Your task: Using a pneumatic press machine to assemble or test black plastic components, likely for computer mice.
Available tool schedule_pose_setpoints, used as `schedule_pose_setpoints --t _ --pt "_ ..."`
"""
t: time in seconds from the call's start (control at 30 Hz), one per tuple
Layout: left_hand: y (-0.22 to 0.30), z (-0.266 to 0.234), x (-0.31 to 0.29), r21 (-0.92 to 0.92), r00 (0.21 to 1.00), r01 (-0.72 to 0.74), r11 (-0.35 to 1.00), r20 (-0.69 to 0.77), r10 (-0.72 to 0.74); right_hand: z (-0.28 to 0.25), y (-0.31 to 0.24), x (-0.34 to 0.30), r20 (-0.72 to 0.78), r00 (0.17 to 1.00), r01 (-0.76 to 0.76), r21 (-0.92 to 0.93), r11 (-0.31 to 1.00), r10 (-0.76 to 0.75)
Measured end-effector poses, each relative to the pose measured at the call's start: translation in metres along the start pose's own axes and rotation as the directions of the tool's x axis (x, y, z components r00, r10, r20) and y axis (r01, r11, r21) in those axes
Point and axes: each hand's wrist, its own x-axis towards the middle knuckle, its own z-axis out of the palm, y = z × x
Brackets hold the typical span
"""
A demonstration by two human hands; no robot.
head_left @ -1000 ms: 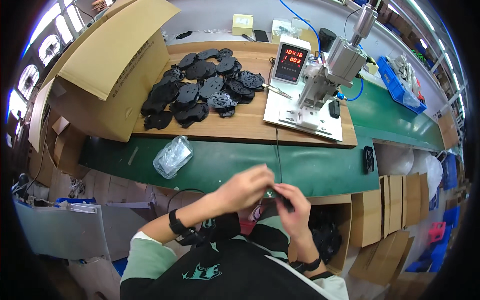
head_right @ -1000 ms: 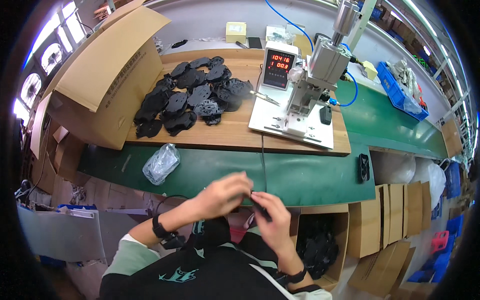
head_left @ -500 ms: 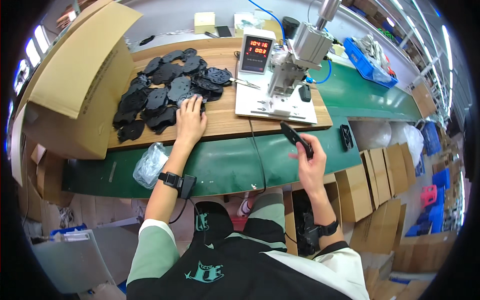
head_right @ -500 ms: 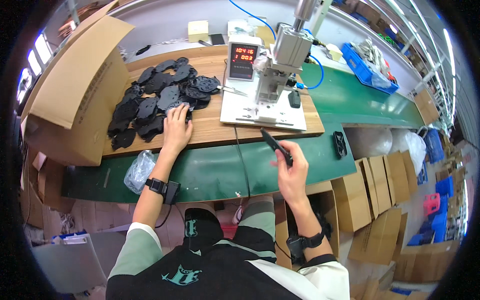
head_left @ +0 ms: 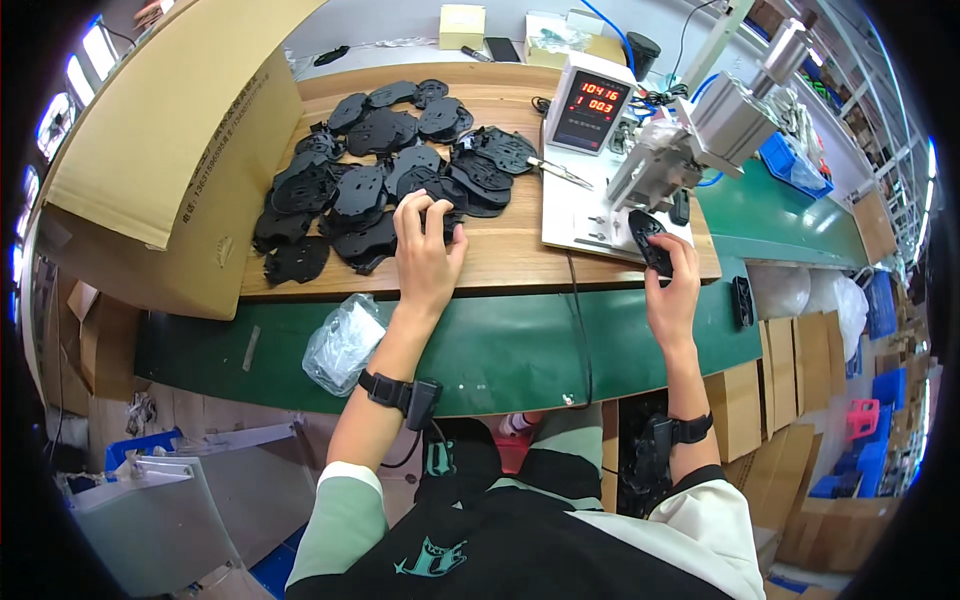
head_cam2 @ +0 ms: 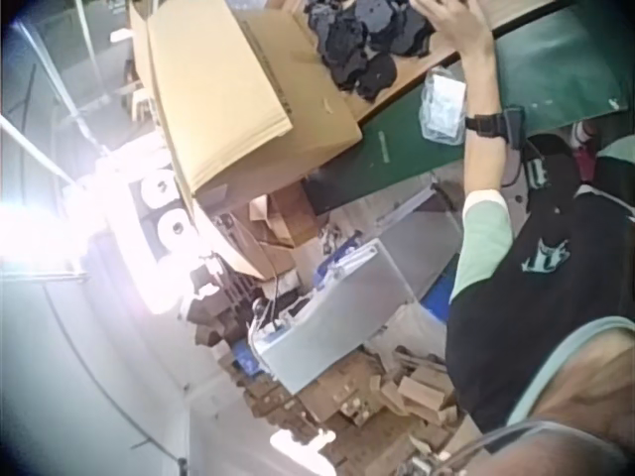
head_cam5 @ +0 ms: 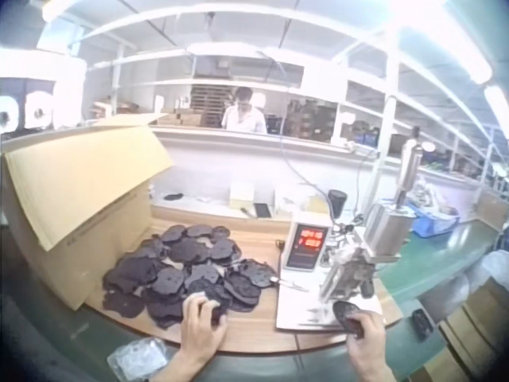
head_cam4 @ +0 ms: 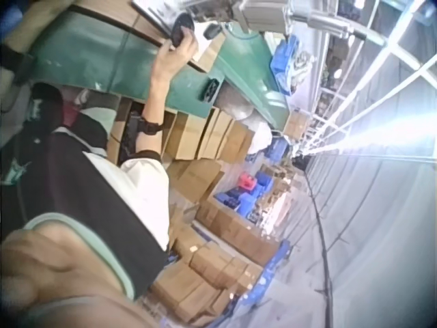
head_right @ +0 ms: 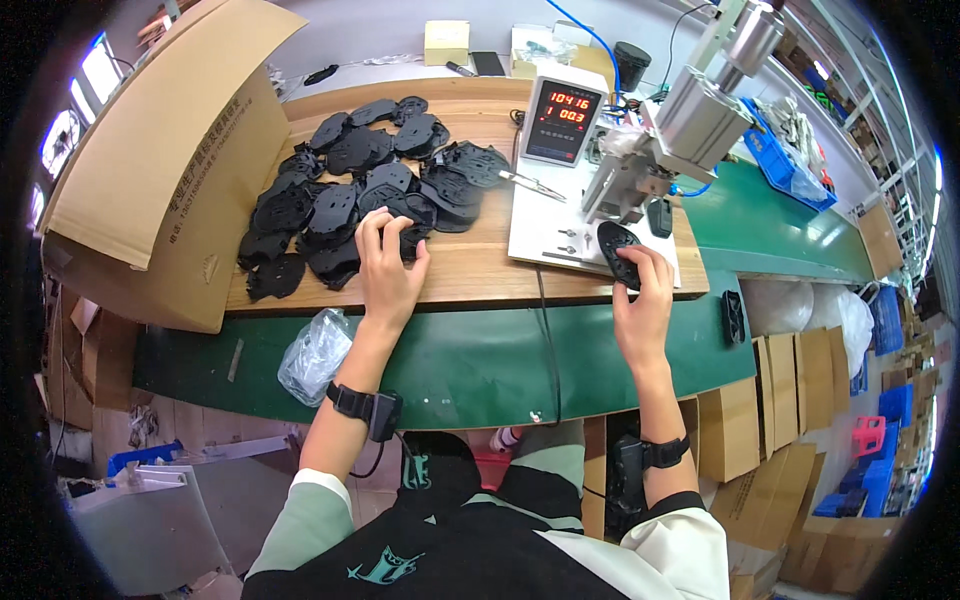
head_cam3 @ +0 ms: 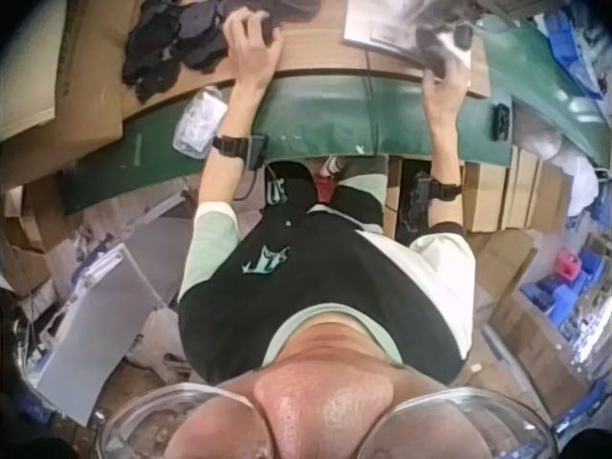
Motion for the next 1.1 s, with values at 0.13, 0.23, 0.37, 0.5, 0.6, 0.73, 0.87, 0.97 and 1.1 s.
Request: schedule_pose_setpoints --t 0.13,0.23,0.37,0.5,0.6,0.73,0.87,0.97,1.1 --pt "0.008 -0.001 0.003 -0.086 0.996 -0.070 0.994 -0.063 0.065 0.009 0.013 0.002 -0.005 1.000 -0.006 -0.079 0.997 0.005" --pt "0.014 -0.005 0.002 -0.155 0.986 -0.165 0.974 -0.057 0.158 0.024 0.018 0.005 -0.033 0.999 -0.028 -0.071 0.997 0.025" --pt "0.020 -0.003 -0.006 -0.278 0.976 -0.180 0.943 0.070 0.207 0.031 0.016 0.005 -0.021 0.999 -0.029 -0.127 0.991 0.027" --pt "0.024 0.004 -0.009 -0.397 0.935 -0.186 0.899 0.210 0.286 0.026 0.015 0.003 -0.009 0.999 -0.049 -0.150 0.987 0.048" --pt "0.026 0.005 -0.012 -0.421 0.892 -0.140 0.896 0.340 0.299 0.018 0.007 0.005 0.018 0.998 -0.063 -0.168 0.984 0.067" --pt "0.027 0.005 -0.016 -0.447 0.860 -0.094 0.889 0.413 0.299 0.016 0.006 0.004 0.088 0.995 -0.025 -0.166 0.986 0.040" --pt "0.023 0.008 -0.020 -0.357 0.826 -0.149 0.922 0.467 0.315 0.012 0.010 0.007 0.108 0.994 0.006 -0.155 0.988 0.011" --pt "0.019 0.010 -0.022 -0.308 0.822 -0.195 0.931 0.466 0.327 0.012 0.008 0.009 0.116 0.993 0.007 -0.160 0.987 0.012" --pt "0.018 0.009 -0.023 -0.337 0.825 -0.207 0.919 0.444 0.348 0.013 0.010 0.016 0.179 0.984 0.017 -0.196 0.981 0.019"
